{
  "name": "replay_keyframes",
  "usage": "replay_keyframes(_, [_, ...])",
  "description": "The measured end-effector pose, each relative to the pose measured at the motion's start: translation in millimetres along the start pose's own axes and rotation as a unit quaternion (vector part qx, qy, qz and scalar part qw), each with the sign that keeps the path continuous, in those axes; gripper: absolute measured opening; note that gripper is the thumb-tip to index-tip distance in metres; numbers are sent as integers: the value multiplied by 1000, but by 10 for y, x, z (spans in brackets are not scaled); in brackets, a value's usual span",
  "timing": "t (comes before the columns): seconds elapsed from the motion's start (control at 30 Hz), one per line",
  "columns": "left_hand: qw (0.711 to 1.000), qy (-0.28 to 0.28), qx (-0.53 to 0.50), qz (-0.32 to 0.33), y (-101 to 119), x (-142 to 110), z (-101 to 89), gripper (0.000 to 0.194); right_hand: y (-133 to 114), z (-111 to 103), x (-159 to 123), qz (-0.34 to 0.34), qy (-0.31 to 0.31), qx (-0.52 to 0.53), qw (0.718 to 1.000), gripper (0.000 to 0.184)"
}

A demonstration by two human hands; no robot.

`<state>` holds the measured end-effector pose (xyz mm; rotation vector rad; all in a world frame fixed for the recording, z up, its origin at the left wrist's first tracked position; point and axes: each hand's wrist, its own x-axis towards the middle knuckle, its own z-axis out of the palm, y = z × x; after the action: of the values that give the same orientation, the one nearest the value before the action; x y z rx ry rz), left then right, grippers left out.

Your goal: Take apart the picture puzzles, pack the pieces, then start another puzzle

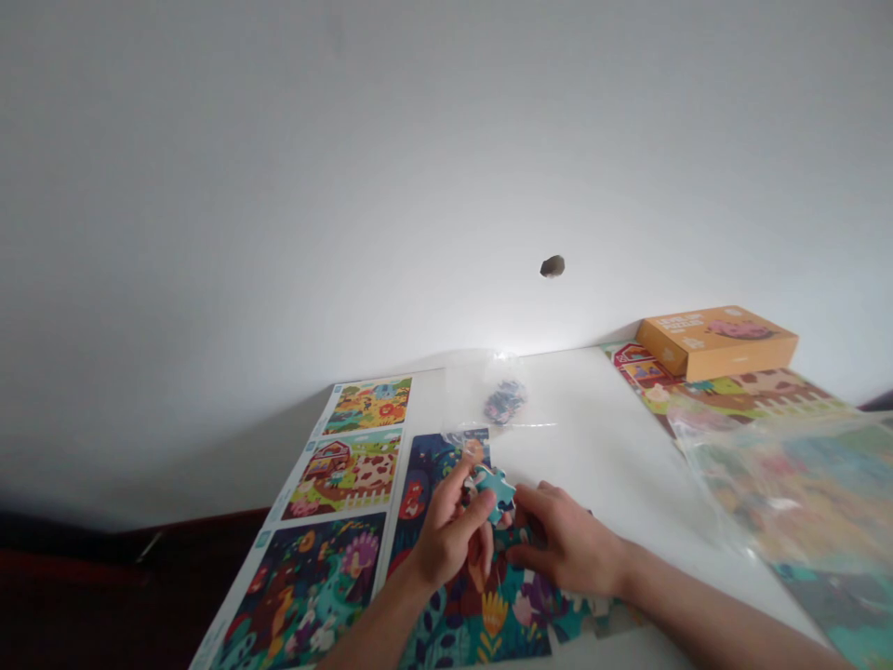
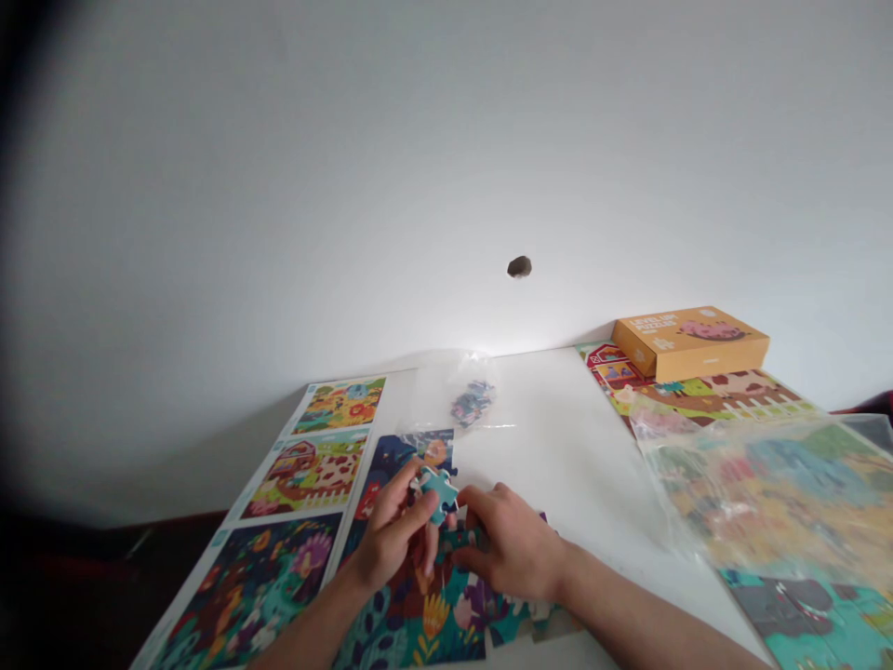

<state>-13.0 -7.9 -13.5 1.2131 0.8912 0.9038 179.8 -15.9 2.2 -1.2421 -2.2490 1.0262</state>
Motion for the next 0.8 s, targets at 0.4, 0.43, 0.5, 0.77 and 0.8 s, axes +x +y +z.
replay_keyframes(0.4, [996, 69, -33, -37, 15, 43, 43, 54, 73, 44, -3, -13, 39, 103, 994, 44])
replay_keyframes(0.43, [996, 73, -34, -34, 24, 38, 39, 51, 77, 49, -1, -12, 40, 113, 993, 47])
replay_keyframes(0.5, [998, 37, -36, -34, 43, 16, 15, 44, 85, 55, 4, -5, 38, 130, 991, 47])
replay_keyframes(0.77, [949, -264, 161, -52, 259, -96, -108, 32, 113, 45, 17, 14, 28, 137, 990, 39])
replay_keyframes(0.8, [943, -273, 188, -35, 273, -102, -111, 31, 112, 45, 16, 14, 26, 139, 990, 37])
